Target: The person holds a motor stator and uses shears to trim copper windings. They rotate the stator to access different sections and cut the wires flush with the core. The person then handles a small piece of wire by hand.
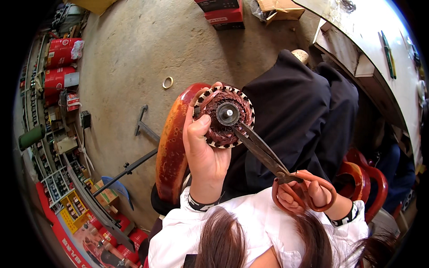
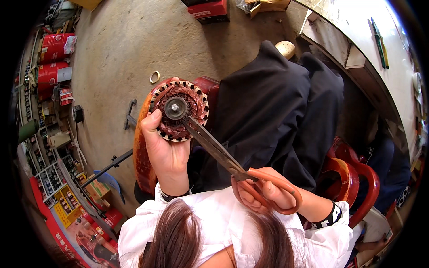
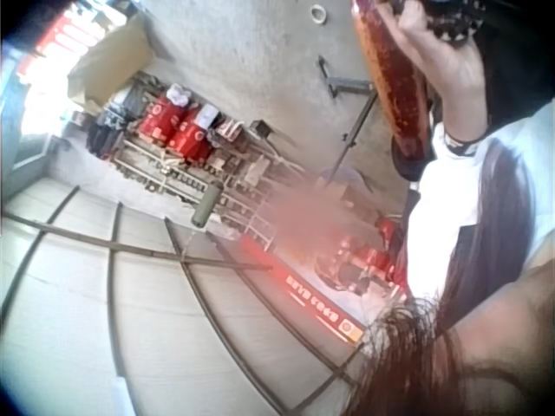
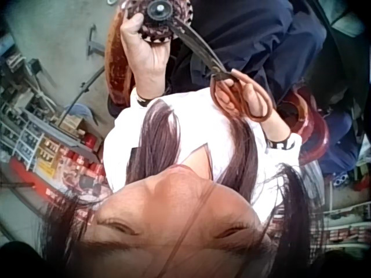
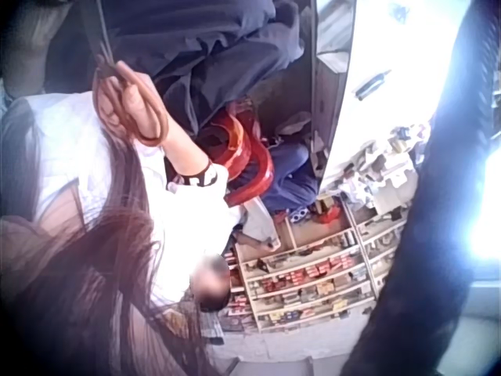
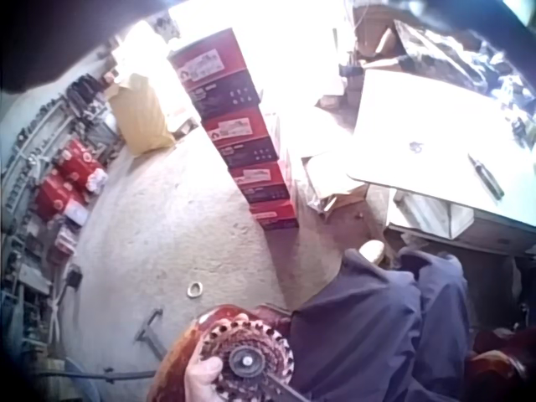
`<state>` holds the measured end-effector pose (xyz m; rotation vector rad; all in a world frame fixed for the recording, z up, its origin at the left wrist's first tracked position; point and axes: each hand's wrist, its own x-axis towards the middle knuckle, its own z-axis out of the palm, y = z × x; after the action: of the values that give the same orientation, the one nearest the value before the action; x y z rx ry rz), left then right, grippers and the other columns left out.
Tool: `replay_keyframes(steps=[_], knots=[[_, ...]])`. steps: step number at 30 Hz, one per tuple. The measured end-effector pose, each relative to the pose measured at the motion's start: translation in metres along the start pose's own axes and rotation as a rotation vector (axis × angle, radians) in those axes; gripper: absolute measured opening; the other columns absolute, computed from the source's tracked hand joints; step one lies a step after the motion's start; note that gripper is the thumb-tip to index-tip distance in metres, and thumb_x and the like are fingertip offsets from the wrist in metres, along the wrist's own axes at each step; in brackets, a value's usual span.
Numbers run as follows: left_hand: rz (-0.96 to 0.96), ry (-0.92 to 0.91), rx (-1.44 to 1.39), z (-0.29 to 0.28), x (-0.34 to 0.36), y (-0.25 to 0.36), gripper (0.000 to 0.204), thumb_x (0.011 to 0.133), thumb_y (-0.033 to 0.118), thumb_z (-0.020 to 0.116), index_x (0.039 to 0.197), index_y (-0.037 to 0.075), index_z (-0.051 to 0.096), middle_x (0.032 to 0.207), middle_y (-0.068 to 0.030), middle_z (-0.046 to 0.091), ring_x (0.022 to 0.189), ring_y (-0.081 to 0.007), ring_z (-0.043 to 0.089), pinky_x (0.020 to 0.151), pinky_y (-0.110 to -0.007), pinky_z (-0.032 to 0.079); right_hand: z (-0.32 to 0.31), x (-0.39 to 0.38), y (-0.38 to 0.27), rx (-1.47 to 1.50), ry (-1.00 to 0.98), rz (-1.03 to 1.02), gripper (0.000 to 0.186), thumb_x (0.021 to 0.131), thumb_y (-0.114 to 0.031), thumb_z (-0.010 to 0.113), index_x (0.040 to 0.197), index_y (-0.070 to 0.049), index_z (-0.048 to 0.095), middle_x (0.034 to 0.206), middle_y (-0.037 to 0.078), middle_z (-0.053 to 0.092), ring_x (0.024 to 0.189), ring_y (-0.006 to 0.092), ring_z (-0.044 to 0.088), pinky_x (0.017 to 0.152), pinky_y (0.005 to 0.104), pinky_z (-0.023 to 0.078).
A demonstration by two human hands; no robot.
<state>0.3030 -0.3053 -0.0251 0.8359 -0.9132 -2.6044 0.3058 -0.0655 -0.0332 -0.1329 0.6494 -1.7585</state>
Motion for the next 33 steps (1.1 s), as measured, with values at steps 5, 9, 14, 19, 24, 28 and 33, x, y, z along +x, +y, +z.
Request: replay_keyframes(steps=[5, 9, 14, 19, 24, 28, 33], knots=[[0.027, 0.005, -0.012, 0.001, 0.001, 0.000, 0.051, 0.085, 0.011, 0.053, 0.133, -0.002, 0.041, 0.134, -0.0197, 0.051, 0.116, -0.0336, 0.059, 0.093, -0.052, 0.056, 0.006, 0.006, -0.003, -0.027, 0.037, -0.004, 0.072, 0.087, -0.075, 0.048, 0.071, -0.005, 0.050, 0.061, -0.001, 0.047, 0.050, 0.0057, 0.044, 0.048, 0.0183, 0.037], [0.047, 0.012, -0.001, 0.000, 0.000, -0.001, 0.051, 0.085, 0.010, 0.053, 0.133, -0.002, 0.040, 0.133, -0.0202, 0.052, 0.116, -0.0334, 0.059, 0.094, -0.051, 0.056, 0.005, 0.009, 0.000, -0.080, 0.029, -0.018, 0.072, 0.086, -0.076, 0.049, 0.070, -0.006, 0.048, 0.061, -0.001, 0.046, 0.050, 0.0057, 0.046, 0.048, 0.0188, 0.038], [0.069, 0.023, 0.044, -0.001, 0.002, 0.000, 0.051, 0.085, 0.010, 0.053, 0.133, -0.003, 0.039, 0.131, -0.0201, 0.053, 0.115, -0.0327, 0.060, 0.093, -0.050, 0.056, 0.006, 0.010, -0.006, -0.199, 0.050, 0.026, 0.069, 0.086, -0.075, 0.051, 0.072, -0.007, 0.046, 0.063, -0.002, 0.045, 0.051, 0.0056, 0.047, 0.047, 0.0188, 0.038], [0.089, 0.041, 0.076, 0.001, 0.000, 0.001, 0.050, 0.086, 0.011, 0.054, 0.132, -0.002, 0.039, 0.128, -0.0194, 0.054, 0.112, -0.0314, 0.061, 0.090, -0.049, 0.058, 0.009, 0.011, -0.008, -0.295, 0.115, 0.066, 0.062, 0.088, -0.067, 0.054, 0.076, -0.006, 0.047, 0.064, -0.002, 0.045, 0.054, 0.0083, 0.045, 0.050, 0.0233, 0.038], [0.114, 0.056, 0.117, 0.002, 0.000, -0.001, 0.047, 0.086, 0.011, 0.054, 0.130, -0.002, 0.041, 0.126, -0.0186, 0.055, 0.110, -0.0303, 0.062, 0.089, -0.047, 0.058, 0.007, 0.011, -0.004, -0.431, 0.154, 0.051, 0.042, 0.087, -0.043, 0.060, 0.077, -0.004, 0.049, 0.064, 0.002, 0.046, 0.056, 0.0145, 0.046, 0.055, 0.0297, 0.041], [0.117, 0.066, 0.118, 0.002, 0.001, -0.001, 0.046, 0.086, 0.011, 0.054, 0.129, -0.002, 0.041, 0.124, -0.0179, 0.056, 0.109, -0.0298, 0.062, 0.089, -0.047, 0.058, 0.011, 0.012, -0.006, -0.537, 0.184, 0.053, 0.036, 0.085, -0.037, 0.060, 0.078, -0.003, 0.050, 0.065, 0.003, 0.048, 0.056, 0.0162, 0.046, 0.056, 0.0290, 0.042], [0.052, 0.074, 0.071, -0.005, 0.003, 0.001, 0.047, 0.084, 0.009, 0.053, 0.129, -0.002, 0.042, 0.122, -0.0176, 0.057, 0.107, -0.0294, 0.063, 0.088, -0.047, 0.059, 0.012, 0.014, -0.008, -0.485, 0.189, 0.091, 0.045, 0.089, -0.047, 0.062, 0.078, -0.005, 0.050, 0.065, 0.001, 0.048, 0.054, 0.0121, 0.047, 0.054, 0.0265, 0.042]])
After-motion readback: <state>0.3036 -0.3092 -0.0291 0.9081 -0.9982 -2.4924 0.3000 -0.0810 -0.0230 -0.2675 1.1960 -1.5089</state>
